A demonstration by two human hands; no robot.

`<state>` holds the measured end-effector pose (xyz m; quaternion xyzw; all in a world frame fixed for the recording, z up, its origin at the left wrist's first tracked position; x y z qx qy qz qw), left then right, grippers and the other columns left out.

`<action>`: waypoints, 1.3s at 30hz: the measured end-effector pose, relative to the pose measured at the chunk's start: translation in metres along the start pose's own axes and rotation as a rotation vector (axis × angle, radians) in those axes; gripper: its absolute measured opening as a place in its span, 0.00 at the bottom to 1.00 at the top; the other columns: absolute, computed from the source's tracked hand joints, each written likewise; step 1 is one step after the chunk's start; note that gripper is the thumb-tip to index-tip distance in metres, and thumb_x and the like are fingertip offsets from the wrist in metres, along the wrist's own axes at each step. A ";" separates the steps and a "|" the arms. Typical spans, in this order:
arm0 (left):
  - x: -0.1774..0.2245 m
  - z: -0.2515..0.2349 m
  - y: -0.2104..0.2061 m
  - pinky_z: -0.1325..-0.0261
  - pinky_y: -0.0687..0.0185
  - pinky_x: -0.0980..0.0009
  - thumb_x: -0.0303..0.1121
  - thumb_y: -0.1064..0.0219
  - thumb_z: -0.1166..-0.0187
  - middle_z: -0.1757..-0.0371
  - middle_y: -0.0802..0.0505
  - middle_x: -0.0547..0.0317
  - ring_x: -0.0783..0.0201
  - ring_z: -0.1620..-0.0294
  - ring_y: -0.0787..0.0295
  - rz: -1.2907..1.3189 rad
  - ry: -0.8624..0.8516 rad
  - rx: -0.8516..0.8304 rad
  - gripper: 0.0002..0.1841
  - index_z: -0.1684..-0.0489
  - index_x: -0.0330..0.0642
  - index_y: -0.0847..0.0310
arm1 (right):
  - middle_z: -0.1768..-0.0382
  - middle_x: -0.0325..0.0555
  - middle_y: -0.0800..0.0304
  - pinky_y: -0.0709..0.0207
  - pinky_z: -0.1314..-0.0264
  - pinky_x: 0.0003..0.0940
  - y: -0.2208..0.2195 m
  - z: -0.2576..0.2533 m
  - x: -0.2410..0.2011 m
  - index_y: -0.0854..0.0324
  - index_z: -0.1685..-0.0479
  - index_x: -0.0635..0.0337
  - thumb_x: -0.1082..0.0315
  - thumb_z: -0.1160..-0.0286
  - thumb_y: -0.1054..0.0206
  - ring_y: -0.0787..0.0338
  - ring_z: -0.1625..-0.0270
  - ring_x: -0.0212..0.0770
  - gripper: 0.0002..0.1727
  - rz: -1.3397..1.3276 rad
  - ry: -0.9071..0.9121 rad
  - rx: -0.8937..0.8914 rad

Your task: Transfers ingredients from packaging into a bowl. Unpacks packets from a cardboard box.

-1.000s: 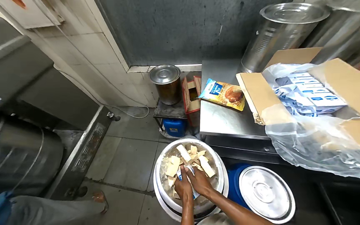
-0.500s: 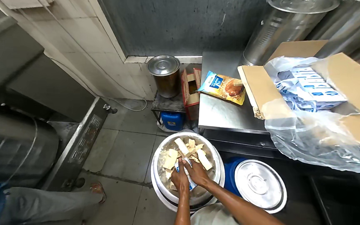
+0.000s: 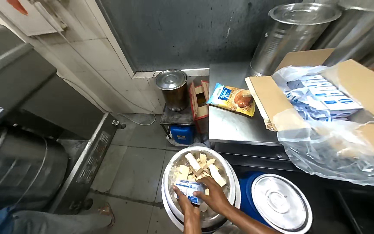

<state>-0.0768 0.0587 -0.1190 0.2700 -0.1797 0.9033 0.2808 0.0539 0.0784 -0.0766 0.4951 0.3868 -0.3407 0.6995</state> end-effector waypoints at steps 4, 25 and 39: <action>-0.001 0.011 -0.001 0.36 0.21 0.40 0.71 0.63 0.15 0.25 0.21 0.41 0.45 0.30 0.21 0.133 0.010 0.034 0.41 0.14 0.49 0.40 | 0.31 0.56 0.14 0.24 0.21 0.42 0.000 -0.002 0.003 0.17 0.29 0.62 0.54 0.19 0.31 0.15 0.28 0.47 0.26 -0.070 0.151 -0.007; 0.001 0.008 -0.006 0.49 0.14 0.51 0.71 0.69 0.15 0.45 0.12 0.50 0.56 0.47 0.12 0.164 0.068 -0.195 0.40 0.27 0.48 0.30 | 0.50 0.63 0.13 0.17 0.37 0.51 0.028 -0.003 -0.046 0.17 0.46 0.69 0.76 0.18 0.42 0.11 0.44 0.60 0.11 0.377 0.535 -0.315; -0.006 0.027 -0.003 0.53 0.12 0.53 0.61 0.53 0.12 0.50 0.12 0.49 0.54 0.51 0.12 0.208 0.377 -0.153 0.27 0.37 0.47 0.26 | 0.45 0.55 0.12 0.21 0.32 0.41 0.029 0.001 -0.017 0.10 0.46 0.57 0.63 0.23 0.28 0.16 0.38 0.51 0.12 0.173 0.556 -0.092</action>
Point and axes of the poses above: each hand's wrist, its own z-axis away from the middle knuckle, its own y-axis out of the back of the hand, x = y × z, the point moved 5 cm from there along -z, towards the middle knuckle
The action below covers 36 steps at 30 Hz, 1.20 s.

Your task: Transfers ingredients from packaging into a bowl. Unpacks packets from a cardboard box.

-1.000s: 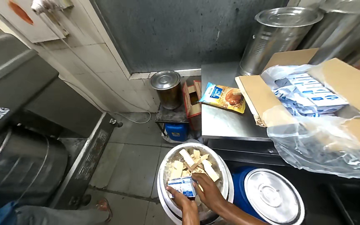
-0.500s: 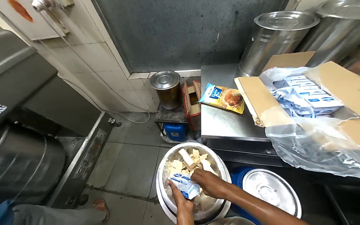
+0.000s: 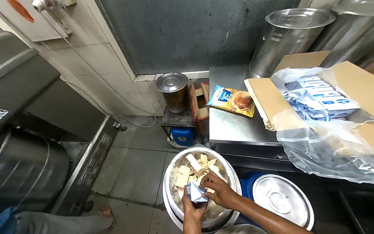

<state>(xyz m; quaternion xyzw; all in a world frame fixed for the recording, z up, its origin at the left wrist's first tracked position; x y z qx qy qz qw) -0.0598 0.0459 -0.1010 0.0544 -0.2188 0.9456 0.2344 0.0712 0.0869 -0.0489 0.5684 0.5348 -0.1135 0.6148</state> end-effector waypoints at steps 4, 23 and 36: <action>-0.004 -0.003 0.000 0.47 0.13 0.50 0.62 0.52 0.13 0.44 0.12 0.47 0.52 0.44 0.12 -0.043 0.028 0.001 0.29 0.33 0.47 0.27 | 0.52 0.52 0.10 0.23 0.31 0.40 -0.001 0.006 0.002 0.13 0.57 0.60 0.64 0.16 0.38 0.15 0.41 0.50 0.11 0.077 0.056 0.145; -0.001 0.003 -0.010 0.64 0.09 0.60 0.52 0.53 0.09 0.61 0.08 0.50 0.57 0.63 0.07 -0.196 0.061 -0.191 0.23 0.48 0.43 0.20 | 0.57 0.57 0.12 0.15 0.43 0.39 0.009 0.003 -0.016 0.17 0.55 0.67 0.69 0.16 0.42 0.10 0.52 0.50 0.10 0.036 -0.102 0.243; -0.003 -0.006 0.016 0.70 0.11 0.62 0.60 0.54 0.11 0.62 0.08 0.51 0.58 0.66 0.08 0.063 -0.030 -0.166 0.27 0.50 0.46 0.21 | 0.59 0.47 0.15 0.13 0.45 0.37 0.018 -0.001 0.017 0.26 0.50 0.70 0.71 0.13 0.48 0.10 0.56 0.37 0.10 -0.770 -0.540 0.528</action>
Point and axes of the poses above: each hand's wrist, its own z-axis away from the middle knuckle, its own y-axis out of the back of the hand, x = y × z, the point moved 5 cm from there along -z, towards the middle knuckle
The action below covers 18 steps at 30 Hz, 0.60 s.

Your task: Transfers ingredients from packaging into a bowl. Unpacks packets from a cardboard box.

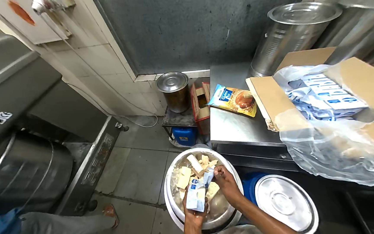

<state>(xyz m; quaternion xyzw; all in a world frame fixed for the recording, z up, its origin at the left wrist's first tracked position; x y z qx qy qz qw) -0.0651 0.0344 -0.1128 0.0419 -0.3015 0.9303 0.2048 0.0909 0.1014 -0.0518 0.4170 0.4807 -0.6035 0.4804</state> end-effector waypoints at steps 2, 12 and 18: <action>0.002 0.006 -0.002 0.70 0.10 0.64 0.58 0.55 0.10 0.63 0.07 0.54 0.60 0.66 0.07 -0.047 -0.038 -0.078 0.26 0.51 0.47 0.18 | 0.61 0.48 0.13 0.12 0.48 0.42 -0.006 -0.002 -0.001 0.30 0.49 0.66 0.74 0.10 0.54 0.09 0.59 0.41 0.08 -0.298 -0.181 0.045; 0.007 0.001 -0.001 0.56 0.05 0.62 0.41 0.40 0.20 0.60 0.02 0.50 0.59 0.59 0.02 -0.031 -0.077 -0.550 0.16 0.55 0.42 0.09 | 0.80 0.34 0.29 0.31 0.77 0.24 -0.028 -0.035 -0.039 0.32 0.60 0.54 0.71 0.06 0.62 0.29 0.82 0.29 0.14 -0.578 -0.290 0.024; 0.008 0.021 0.011 0.61 0.07 0.66 0.56 0.43 0.18 0.62 0.04 0.51 0.61 0.63 0.04 -0.098 -0.100 -0.306 0.24 0.53 0.44 0.13 | 0.74 0.35 0.25 0.32 0.76 0.23 -0.020 -0.059 -0.070 0.25 0.46 0.51 0.58 0.13 0.47 0.28 0.79 0.28 0.10 0.111 0.110 -0.278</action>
Point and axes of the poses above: each hand's wrist, its own z-axis away from the middle knuckle, its own y-axis out of the back of the hand, x = y × z, the point moved 5 cm from there along -z, towards the middle knuckle
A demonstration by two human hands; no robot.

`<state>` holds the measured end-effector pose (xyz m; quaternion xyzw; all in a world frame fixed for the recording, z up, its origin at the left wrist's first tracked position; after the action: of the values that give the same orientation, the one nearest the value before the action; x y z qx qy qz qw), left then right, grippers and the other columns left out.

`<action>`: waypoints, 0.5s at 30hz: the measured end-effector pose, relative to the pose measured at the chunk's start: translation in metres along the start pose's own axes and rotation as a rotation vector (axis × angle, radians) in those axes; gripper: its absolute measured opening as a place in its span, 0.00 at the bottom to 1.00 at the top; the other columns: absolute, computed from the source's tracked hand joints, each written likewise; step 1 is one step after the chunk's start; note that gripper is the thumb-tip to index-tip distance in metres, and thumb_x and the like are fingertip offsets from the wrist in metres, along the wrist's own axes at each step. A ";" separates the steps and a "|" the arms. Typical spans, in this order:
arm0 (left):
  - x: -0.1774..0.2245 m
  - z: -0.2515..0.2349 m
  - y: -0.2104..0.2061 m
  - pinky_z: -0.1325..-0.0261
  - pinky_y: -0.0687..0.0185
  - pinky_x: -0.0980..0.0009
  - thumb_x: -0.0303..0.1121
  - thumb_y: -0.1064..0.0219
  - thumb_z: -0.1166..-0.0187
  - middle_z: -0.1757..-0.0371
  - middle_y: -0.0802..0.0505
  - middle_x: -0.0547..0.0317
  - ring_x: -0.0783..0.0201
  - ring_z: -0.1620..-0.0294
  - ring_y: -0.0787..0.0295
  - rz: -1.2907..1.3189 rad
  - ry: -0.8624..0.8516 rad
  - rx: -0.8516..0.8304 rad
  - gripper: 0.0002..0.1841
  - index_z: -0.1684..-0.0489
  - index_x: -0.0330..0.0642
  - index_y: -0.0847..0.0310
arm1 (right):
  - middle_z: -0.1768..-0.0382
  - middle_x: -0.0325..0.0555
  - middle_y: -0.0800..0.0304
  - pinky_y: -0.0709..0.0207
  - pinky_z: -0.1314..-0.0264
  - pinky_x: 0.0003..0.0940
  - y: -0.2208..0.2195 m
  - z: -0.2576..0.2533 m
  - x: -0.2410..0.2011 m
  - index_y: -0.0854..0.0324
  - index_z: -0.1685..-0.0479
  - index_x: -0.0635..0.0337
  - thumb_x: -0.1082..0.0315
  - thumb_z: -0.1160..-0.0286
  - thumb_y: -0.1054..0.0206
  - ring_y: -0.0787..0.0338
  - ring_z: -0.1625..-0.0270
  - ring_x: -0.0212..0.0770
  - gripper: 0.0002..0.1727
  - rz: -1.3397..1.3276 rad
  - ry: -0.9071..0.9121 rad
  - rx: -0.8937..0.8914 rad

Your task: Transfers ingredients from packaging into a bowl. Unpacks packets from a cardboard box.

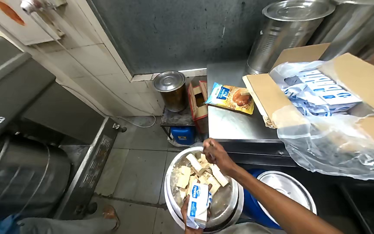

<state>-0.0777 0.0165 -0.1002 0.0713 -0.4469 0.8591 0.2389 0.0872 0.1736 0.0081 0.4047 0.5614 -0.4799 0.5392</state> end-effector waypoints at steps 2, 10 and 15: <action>0.007 0.023 -0.009 0.59 0.12 0.73 0.52 0.68 0.06 0.60 0.09 0.58 0.69 0.61 0.10 -0.135 -0.031 0.270 0.28 0.44 0.44 0.25 | 0.46 0.51 0.12 0.18 0.42 0.42 -0.011 0.021 0.001 0.20 0.32 0.58 0.56 0.24 0.28 0.13 0.48 0.43 0.25 0.412 0.045 -0.315; -0.003 -0.002 0.019 0.63 0.06 0.51 0.70 0.67 0.16 0.55 0.05 0.41 0.44 0.58 0.04 0.159 0.178 -0.060 0.42 0.47 0.41 0.19 | 0.51 0.52 0.08 0.23 0.29 0.44 -0.030 0.063 0.044 0.10 0.57 0.62 0.67 0.17 0.35 0.12 0.41 0.49 0.10 0.579 0.477 -0.468; -0.002 0.003 0.015 0.41 0.13 0.47 0.64 0.64 0.10 0.37 0.13 0.47 0.50 0.38 0.14 0.132 -0.039 0.095 0.34 0.24 0.47 0.31 | 0.65 0.58 0.14 0.20 0.49 0.46 -0.033 0.071 0.044 0.16 0.57 0.70 0.60 0.10 0.45 0.13 0.59 0.50 0.20 0.548 0.117 -0.368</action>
<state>-0.0835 0.0064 -0.1104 0.0696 -0.4140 0.8917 0.1690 0.0663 0.0943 -0.0294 0.4634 0.5390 -0.1836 0.6790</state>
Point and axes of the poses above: each hand's wrist, its own z-axis away from the middle knuckle, its own y-axis out of the back of the hand, x = y × z, the point moved 5 cm from there along -z, towards the middle knuckle
